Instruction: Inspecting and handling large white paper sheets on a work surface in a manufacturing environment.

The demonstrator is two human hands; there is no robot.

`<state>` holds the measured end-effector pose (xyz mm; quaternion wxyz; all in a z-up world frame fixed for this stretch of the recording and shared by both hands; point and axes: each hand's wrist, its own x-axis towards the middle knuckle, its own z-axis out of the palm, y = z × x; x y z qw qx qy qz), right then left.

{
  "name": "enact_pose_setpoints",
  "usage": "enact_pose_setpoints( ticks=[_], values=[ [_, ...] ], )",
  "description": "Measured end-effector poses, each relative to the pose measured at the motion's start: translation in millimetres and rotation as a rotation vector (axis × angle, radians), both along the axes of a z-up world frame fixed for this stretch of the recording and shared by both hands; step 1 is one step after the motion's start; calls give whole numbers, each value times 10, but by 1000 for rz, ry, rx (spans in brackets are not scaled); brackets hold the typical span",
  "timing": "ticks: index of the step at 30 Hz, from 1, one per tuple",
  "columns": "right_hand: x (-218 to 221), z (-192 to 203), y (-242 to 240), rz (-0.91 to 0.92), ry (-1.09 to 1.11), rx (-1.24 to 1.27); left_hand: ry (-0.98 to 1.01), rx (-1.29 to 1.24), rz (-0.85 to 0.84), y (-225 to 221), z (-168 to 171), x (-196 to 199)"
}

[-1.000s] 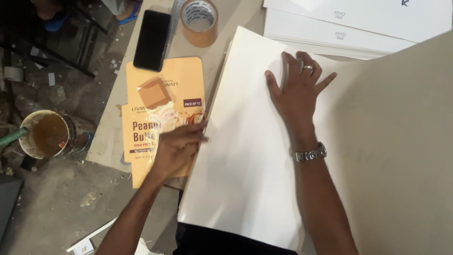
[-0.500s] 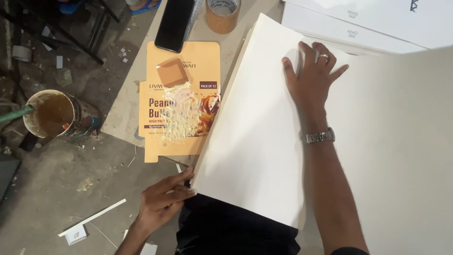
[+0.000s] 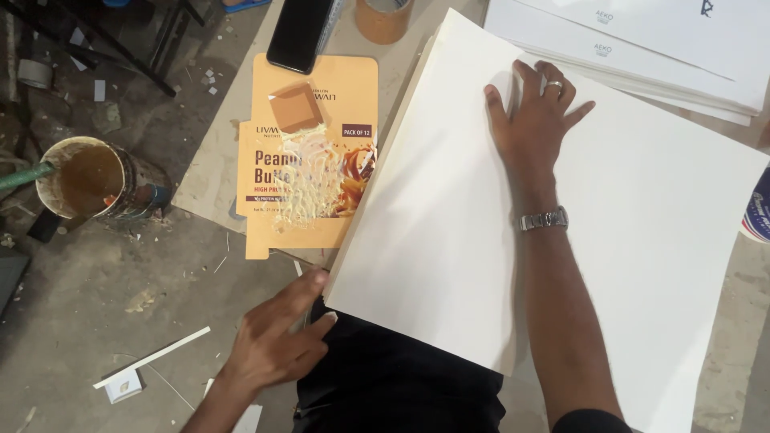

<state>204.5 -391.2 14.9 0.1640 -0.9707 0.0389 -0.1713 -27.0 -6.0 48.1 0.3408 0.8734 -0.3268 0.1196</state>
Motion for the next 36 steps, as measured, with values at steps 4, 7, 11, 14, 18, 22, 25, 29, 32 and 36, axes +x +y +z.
enact_pose_setpoints(
  ticks=[4, 7, 11, 14, 18, 22, 25, 29, 32, 36],
  values=[
    [-20, 3, 2, 9, 0, -9, 68, -71, 110, -93, 100, 93],
    [-23, 11, 19, 6, -9, -14, 92, -35, 140, -76, 60, 131],
    [14, -4, 1, -52, -22, -46, 37, -17, 84, 16, -117, -46],
    [-8, 26, 32, -70, -32, -23, 11, -1, 24, -251, 154, -16],
    [-30, 4, 0, -69, -55, 88, 145, 119, -119, -839, 467, 137],
    [20, -33, -299, 46, 61, 163, 265, 378, -268, -1210, 467, 244],
    [-114, 76, -576, 212, 193, 206, 137, 561, -201, -1288, 117, 157],
    [-770, 306, -412, 310, 250, 69, -13, 600, -118, -1333, -120, 158],
    [-1342, 356, -278, 405, 297, -104, 267, 582, -196, -1359, 123, 258],
    [-1863, 635, 24, 498, 510, -259, 446, 576, -271, -1353, 165, 297]
  ],
)
